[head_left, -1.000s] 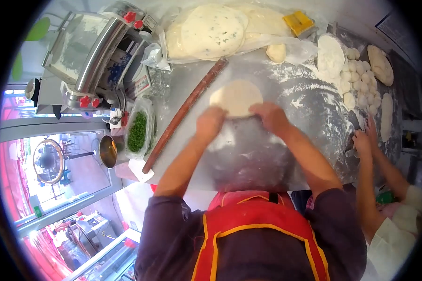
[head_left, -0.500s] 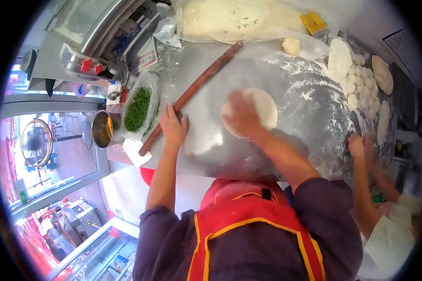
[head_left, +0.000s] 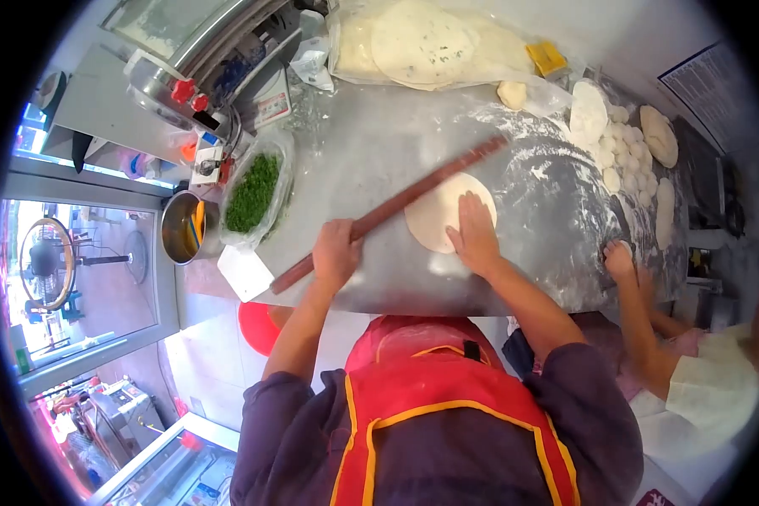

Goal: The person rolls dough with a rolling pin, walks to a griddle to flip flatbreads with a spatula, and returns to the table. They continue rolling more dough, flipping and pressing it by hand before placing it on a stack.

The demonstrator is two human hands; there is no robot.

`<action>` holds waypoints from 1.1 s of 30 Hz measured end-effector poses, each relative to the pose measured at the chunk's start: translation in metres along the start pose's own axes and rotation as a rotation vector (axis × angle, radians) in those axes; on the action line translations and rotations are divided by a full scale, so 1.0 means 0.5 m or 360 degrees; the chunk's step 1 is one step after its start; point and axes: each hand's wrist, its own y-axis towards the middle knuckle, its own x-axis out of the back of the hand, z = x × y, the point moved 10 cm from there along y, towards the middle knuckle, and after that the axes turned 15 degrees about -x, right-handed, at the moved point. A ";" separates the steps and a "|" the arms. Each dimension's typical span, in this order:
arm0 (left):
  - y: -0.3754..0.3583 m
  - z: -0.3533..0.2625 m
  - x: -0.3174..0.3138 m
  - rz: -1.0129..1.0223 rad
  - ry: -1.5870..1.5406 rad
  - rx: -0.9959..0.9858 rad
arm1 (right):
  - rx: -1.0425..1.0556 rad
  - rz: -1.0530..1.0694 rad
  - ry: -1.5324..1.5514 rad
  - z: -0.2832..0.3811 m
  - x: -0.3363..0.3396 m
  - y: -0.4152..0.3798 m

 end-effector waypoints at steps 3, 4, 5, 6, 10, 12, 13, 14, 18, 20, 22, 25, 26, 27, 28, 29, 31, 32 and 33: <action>0.030 -0.055 -0.025 0.0075 -0.0074 -0.0294 | -0.0227 -0.0363 0.0047 -0.016 0.150 -0.047; 0.043 -0.077 -0.034 0.0119 -0.0093 -0.0376 | -0.0201 -0.0365 -0.0084 -0.017 0.182 -0.054; 0.053 -0.095 -0.043 0.0122 -0.0055 -0.0426 | -0.0175 -0.0367 -0.0215 -0.024 0.213 -0.059; 0.063 -0.117 -0.051 0.0147 -0.0094 -0.0526 | -0.0155 -0.0368 -0.0344 -0.041 0.232 -0.068; 0.121 -0.177 -0.038 0.0143 -0.0081 -0.0864 | -0.0429 0.0234 -0.0401 -0.212 0.141 -0.107; 0.129 -0.162 -0.060 0.0189 -0.0016 -0.0740 | -0.0450 0.0202 -0.0340 -0.198 0.159 -0.134; 0.123 -0.126 -0.079 0.0256 0.0020 -0.0562 | -0.0470 0.0050 -0.0341 -0.190 0.163 -0.145; 0.111 -0.086 -0.097 0.0322 0.0063 -0.0383 | -0.0482 -0.0105 -0.0336 -0.177 0.159 -0.154; 0.174 -0.044 -0.114 0.0166 0.0236 -0.0307 | -0.0529 -0.0406 -0.0409 -0.208 0.150 -0.078; 0.263 -0.033 -0.144 0.0239 0.0476 -0.0312 | -0.0557 -0.0330 -0.0482 -0.244 0.152 0.026; 0.366 -0.012 -0.176 0.0323 0.0598 -0.0302 | -0.0546 -0.0375 -0.0547 -0.277 0.165 0.138; 0.501 -0.001 -0.179 0.0115 0.0601 -0.0411 | -0.0513 -0.0547 -0.0548 -0.315 0.194 0.258; 0.520 0.008 -0.179 0.0065 0.0614 -0.0413 | -0.0504 -0.0613 -0.0558 -0.313 0.210 0.284; 0.528 0.013 -0.181 0.0021 0.0620 -0.0414 | -0.0477 -0.0622 -0.0543 -0.305 0.216 0.289; 0.526 0.013 -0.184 -0.0014 0.0622 -0.0416 | -0.0456 -0.0563 -0.0494 -0.297 0.209 0.276; 0.491 0.018 -0.199 0.0080 0.0613 -0.0395 | -0.0449 -0.0498 -0.0441 -0.287 0.198 0.235; 0.358 0.013 -0.189 0.0263 0.0599 -0.0362 | -0.0387 -0.0392 -0.0255 -0.251 0.170 0.110; 0.297 0.001 -0.169 0.0394 0.0449 -0.0299 | -0.0326 -0.0361 -0.0126 -0.228 0.159 0.041; 0.234 -0.013 -0.140 0.0254 0.0250 -0.0292 | -0.0341 -0.0320 -0.0124 -0.207 0.158 -0.010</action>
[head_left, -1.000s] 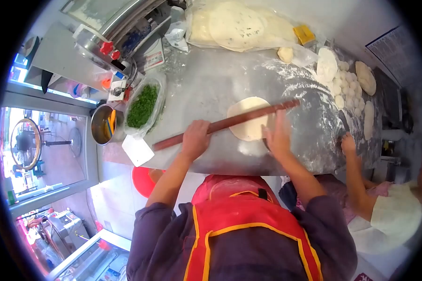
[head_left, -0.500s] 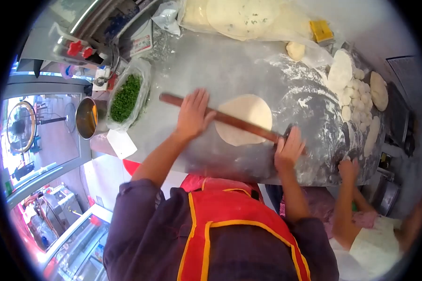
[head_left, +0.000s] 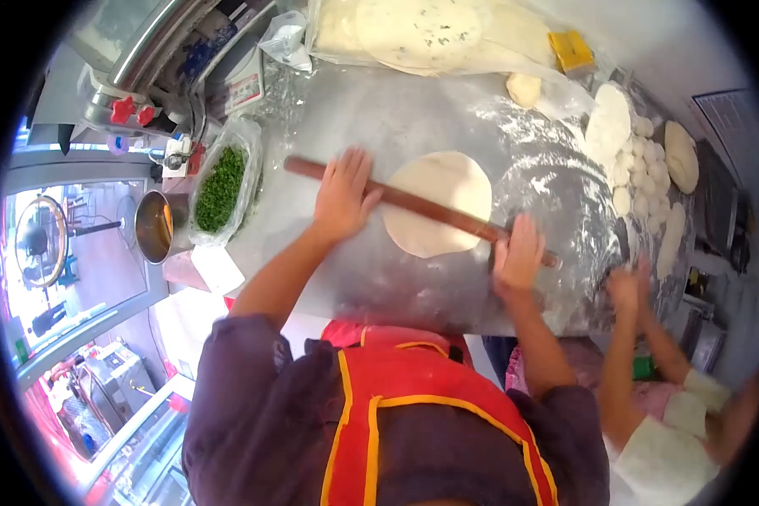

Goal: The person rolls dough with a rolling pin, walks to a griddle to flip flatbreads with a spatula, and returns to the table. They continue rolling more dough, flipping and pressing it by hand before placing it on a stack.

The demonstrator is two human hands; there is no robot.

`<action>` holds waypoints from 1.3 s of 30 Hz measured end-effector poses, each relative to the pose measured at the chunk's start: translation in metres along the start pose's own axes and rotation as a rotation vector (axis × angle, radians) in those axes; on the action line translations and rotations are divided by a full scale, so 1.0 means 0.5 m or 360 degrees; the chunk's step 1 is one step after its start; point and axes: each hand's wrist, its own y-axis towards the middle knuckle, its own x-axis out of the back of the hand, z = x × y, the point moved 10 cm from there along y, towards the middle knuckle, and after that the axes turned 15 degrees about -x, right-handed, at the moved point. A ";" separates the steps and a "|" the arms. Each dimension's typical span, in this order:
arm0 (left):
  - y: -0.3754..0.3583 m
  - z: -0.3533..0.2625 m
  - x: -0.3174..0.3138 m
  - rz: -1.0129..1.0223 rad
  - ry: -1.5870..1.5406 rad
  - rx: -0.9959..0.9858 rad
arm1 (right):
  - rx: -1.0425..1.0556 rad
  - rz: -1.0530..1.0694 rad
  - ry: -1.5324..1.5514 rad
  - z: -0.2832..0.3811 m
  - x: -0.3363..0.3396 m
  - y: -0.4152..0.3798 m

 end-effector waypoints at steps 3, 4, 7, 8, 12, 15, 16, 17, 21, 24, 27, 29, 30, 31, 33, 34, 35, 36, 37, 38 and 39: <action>-0.082 -0.007 -0.024 0.0127 -0.0054 -0.0107 | -0.0033 0.0176 -0.0131 -0.010 -0.006 -0.082; -0.062 0.011 -0.067 0.0221 0.0316 -0.0440 | -0.0029 0.0261 -0.0252 -0.038 -0.036 -0.048; 0.069 0.036 0.049 -0.0400 0.0313 -0.0164 | -0.0159 -0.0036 -0.0198 -0.027 0.012 0.067; 0.058 0.031 0.038 -0.0303 0.0309 -0.0133 | -0.0186 0.0001 -0.0227 -0.024 -0.008 0.065; -0.090 -0.013 0.022 0.0030 0.0278 -0.0063 | -0.0180 0.0067 -0.0214 -0.007 0.002 -0.092; -0.183 -0.036 0.019 -0.0090 0.0187 -0.0025 | -0.0151 0.0038 -0.0146 0.002 0.006 -0.151; -0.167 -0.032 0.016 -0.0038 0.0227 -0.0014 | -0.0147 0.0025 -0.0121 0.003 0.009 -0.159; -0.147 -0.029 0.016 0.0018 0.0265 -0.0003 | -0.0159 0.0043 -0.0202 0.005 0.009 -0.137; 0.080 0.047 0.024 -0.0077 0.0526 -0.0035 | -0.0193 -0.0133 -0.0375 -0.006 -0.009 0.121; 0.147 0.066 0.029 -0.0194 0.0523 -0.0042 | -0.0191 -0.0247 -0.0322 -0.009 -0.008 0.214; 0.051 0.042 0.018 -0.0068 0.0474 -0.0078 | -0.0121 -0.0013 -0.0225 -0.007 -0.019 0.092; -0.062 0.004 0.012 0.0063 0.0097 -0.0075 | -0.0011 0.0134 -0.0150 0.012 -0.006 -0.025; -0.102 -0.022 0.028 0.0077 0.0072 -0.0111 | 0.0001 0.0170 -0.0123 0.016 -0.013 -0.032; -0.124 -0.037 0.036 0.0086 0.0048 -0.0142 | 0.0022 0.0206 -0.0098 0.024 -0.015 -0.034; -0.129 -0.025 0.012 0.0180 -0.0037 -0.0160 | -0.0050 0.0323 0.0201 0.029 -0.035 0.009; -0.128 -0.016 0.006 0.0215 -0.0068 -0.0165 | -0.0135 0.0387 0.0480 0.041 -0.061 0.098; -0.130 -0.023 0.023 0.0152 -0.0083 -0.0157 | -0.0217 0.0395 0.0540 0.052 -0.097 0.160; -0.131 -0.041 0.044 0.0095 -0.0100 -0.0143 | -0.0301 0.0414 0.0598 0.066 -0.135 0.211; -0.136 -0.062 0.064 0.0048 -0.0116 -0.0133 | -0.0333 0.0582 0.0524 0.085 -0.176 0.253; -0.150 -0.080 0.071 0.0112 -0.0123 -0.0043 | -0.0375 0.0748 0.0449 0.102 -0.209 0.282; -0.173 -0.101 0.080 0.0110 -0.0123 0.0009 | -0.0362 0.0986 0.0416 0.131 -0.238 0.290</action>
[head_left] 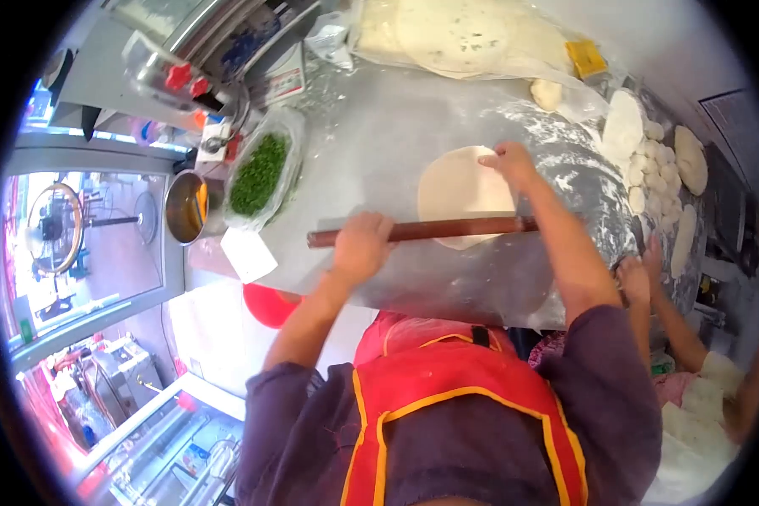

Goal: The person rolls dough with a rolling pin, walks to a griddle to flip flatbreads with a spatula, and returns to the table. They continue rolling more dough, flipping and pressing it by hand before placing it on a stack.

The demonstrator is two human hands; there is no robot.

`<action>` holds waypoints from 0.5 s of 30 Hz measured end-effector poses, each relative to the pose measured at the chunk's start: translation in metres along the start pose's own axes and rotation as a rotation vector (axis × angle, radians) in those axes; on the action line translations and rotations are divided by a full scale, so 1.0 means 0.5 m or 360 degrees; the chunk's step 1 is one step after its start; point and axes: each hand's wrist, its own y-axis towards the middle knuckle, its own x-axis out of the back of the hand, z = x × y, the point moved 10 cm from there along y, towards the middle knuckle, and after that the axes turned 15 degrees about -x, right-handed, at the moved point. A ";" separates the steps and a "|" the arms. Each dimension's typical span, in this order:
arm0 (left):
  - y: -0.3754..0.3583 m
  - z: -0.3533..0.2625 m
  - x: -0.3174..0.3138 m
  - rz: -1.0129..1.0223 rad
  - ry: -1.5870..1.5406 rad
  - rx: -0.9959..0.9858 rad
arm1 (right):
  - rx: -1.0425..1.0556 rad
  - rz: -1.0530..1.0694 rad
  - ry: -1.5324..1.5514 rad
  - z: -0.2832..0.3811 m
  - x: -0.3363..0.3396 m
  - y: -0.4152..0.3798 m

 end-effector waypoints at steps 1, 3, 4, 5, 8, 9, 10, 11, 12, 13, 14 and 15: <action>-0.023 -0.020 0.004 -0.0007 -0.0005 0.0046 | -0.0035 0.0223 -0.0059 0.023 -0.022 0.011; -0.061 -0.046 0.013 -0.0044 -0.0024 0.0127 | 0.0171 0.0357 -0.0522 0.086 -0.067 0.015; -0.075 -0.057 0.015 -0.0073 -0.0036 0.0164 | 0.0338 0.0350 -0.0551 0.133 -0.094 -0.007; -0.086 -0.064 0.014 -0.0103 -0.0051 0.0202 | 0.0504 0.0346 -0.0580 0.182 -0.128 -0.037; -0.114 -0.082 0.008 -0.0149 -0.0024 0.0206 | 0.1304 0.0575 -0.0738 0.325 -0.336 -0.162; -0.119 -0.083 0.007 -0.0140 -0.0037 0.0216 | 0.1576 0.0651 -0.0765 0.351 -0.382 -0.205; -0.123 -0.085 0.007 -0.0125 -0.0049 0.0227 | 0.1530 0.0568 -0.0697 0.369 -0.389 -0.205; -0.129 -0.087 0.004 -0.0104 -0.0068 0.0238 | 0.1475 0.0490 -0.0627 0.382 -0.394 -0.204; -0.134 -0.087 0.007 -0.0132 -0.0057 0.0228 | 0.1417 0.0414 -0.0561 0.392 -0.395 -0.201; -0.137 -0.084 0.011 -0.0161 -0.0046 0.0218 | 0.1195 0.0259 -0.0490 0.373 -0.368 -0.165; -0.138 -0.079 0.015 -0.0197 -0.0036 0.0198 | 0.0968 0.0096 -0.0423 0.328 -0.310 -0.113; -0.138 -0.074 0.012 -0.0167 0.0046 0.0144 | 0.0738 -0.0079 -0.0361 0.278 -0.239 -0.068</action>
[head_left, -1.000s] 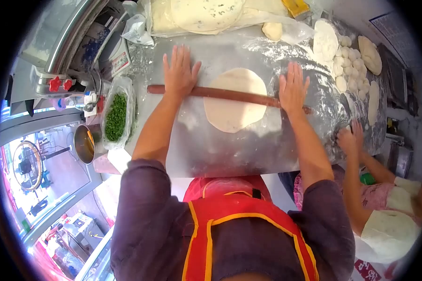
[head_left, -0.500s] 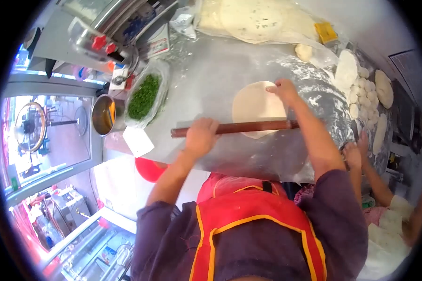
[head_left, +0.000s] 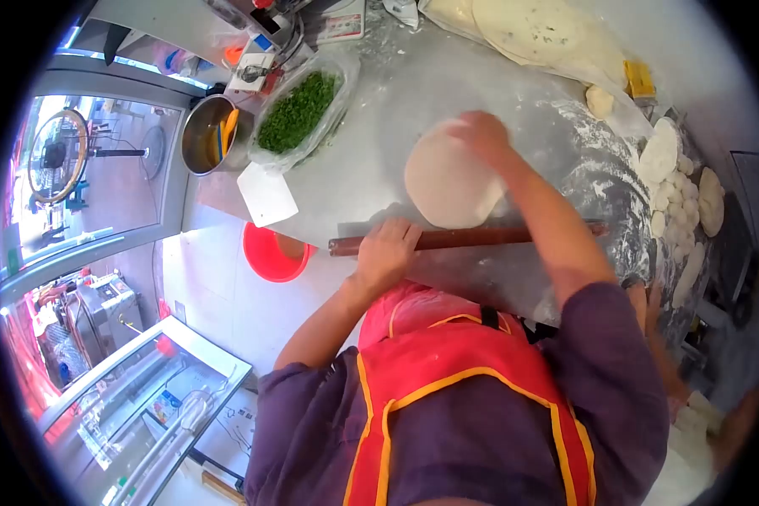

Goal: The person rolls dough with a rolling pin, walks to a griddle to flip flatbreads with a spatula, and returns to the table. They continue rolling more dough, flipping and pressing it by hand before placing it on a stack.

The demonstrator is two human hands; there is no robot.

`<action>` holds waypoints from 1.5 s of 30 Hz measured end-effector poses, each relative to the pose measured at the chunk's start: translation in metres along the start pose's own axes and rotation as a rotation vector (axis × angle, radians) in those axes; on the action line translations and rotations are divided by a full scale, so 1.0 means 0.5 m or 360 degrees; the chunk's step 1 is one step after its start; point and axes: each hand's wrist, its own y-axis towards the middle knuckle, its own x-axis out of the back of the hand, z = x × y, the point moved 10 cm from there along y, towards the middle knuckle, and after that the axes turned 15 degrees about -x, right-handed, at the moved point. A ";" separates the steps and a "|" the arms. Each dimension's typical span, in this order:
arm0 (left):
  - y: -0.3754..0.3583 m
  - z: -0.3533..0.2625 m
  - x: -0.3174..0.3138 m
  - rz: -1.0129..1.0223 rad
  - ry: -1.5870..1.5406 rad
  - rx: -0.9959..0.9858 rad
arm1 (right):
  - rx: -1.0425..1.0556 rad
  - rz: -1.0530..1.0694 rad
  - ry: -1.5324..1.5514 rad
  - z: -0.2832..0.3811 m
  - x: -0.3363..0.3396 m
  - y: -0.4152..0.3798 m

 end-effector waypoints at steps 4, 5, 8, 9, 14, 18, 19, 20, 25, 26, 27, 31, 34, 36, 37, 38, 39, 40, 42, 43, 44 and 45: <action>0.029 0.035 -0.003 -0.0072 0.0007 -0.0040 | -0.0751 0.0353 0.0007 -0.264 0.107 -0.157; 0.041 0.043 0.000 -0.0130 0.0053 -0.0084 | -0.0731 0.0113 0.0205 -0.294 0.147 -0.224; 0.051 0.085 -0.031 -0.0084 0.0029 -0.0018 | -0.0384 -0.0356 -0.0073 -0.267 0.224 -0.414; 0.053 0.089 -0.027 -0.0130 0.0078 0.0026 | -0.0360 -0.0434 -0.0190 -0.259 0.227 -0.447; 0.151 0.169 -0.064 0.0009 0.0306 0.0186 | -0.0416 -0.0680 -0.0400 -0.288 0.199 -0.373; 0.361 0.276 -0.035 -0.0129 0.0603 0.0083 | -0.0419 -0.0933 -0.0609 -0.293 0.281 -0.157; 0.406 0.300 -0.024 -0.0222 0.0653 0.0060 | -0.0453 -0.1006 -0.0639 -0.301 0.298 -0.116; 0.441 0.319 -0.020 -0.0294 0.0684 0.0035 | -0.0423 -0.1045 -0.0615 -0.299 0.314 -0.082; 0.362 0.284 -0.049 -0.0104 0.0692 0.0010 | -0.0238 -0.0972 -0.0440 -0.280 0.284 -0.166; 0.301 0.261 -0.057 -0.0051 0.0532 0.0064 | -0.0236 -0.0864 -0.0412 -0.275 0.258 -0.221; 0.226 0.228 -0.071 0.0016 0.0362 0.0117 | -0.0243 -0.0743 -0.0385 -0.268 0.228 -0.292; 0.077 0.168 -0.071 -0.0182 0.0117 -0.0029 | -0.0282 -0.0540 -0.0313 -0.266 0.194 -0.420; 0.172 0.237 -0.038 -0.0230 0.0066 0.0066 | -0.0275 -0.0735 -0.0301 -0.254 0.254 -0.330; 0.213 0.226 -0.026 -0.0198 0.0278 0.0092 | -0.0242 -0.0732 -0.0404 -0.246 0.233 -0.276; 0.215 0.220 -0.025 -0.0180 0.0385 0.0110 | -0.0220 -0.0726 -0.0455 -0.238 0.223 -0.268; 0.187 0.209 -0.034 -0.0105 0.0445 0.0124 | -0.0203 -0.0756 -0.0466 -0.228 0.220 -0.294; 0.152 0.197 -0.044 -0.0051 0.0390 0.0162 | -0.0217 -0.0719 -0.0469 -0.222 0.206 -0.329; 0.119 0.182 -0.053 0.0005 0.0329 0.0198 | -0.0236 -0.0681 -0.0476 -0.218 0.194 -0.366; 0.057 0.144 -0.061 -0.0010 0.0203 0.0204 | -0.0278 -0.0605 -0.0477 -0.214 0.179 -0.436; 0.017 0.120 -0.058 -0.0063 0.0137 0.0179 | -0.0306 -0.0552 -0.0463 -0.216 0.166 -0.476; -0.015 0.098 -0.060 -0.0013 0.0107 0.0192 | -0.0289 -0.0521 -0.0482 -0.218 0.151 -0.517; -0.049 0.076 -0.062 0.0043 0.0077 0.0207 | -0.0272 -0.0484 -0.0498 -0.221 0.135 -0.562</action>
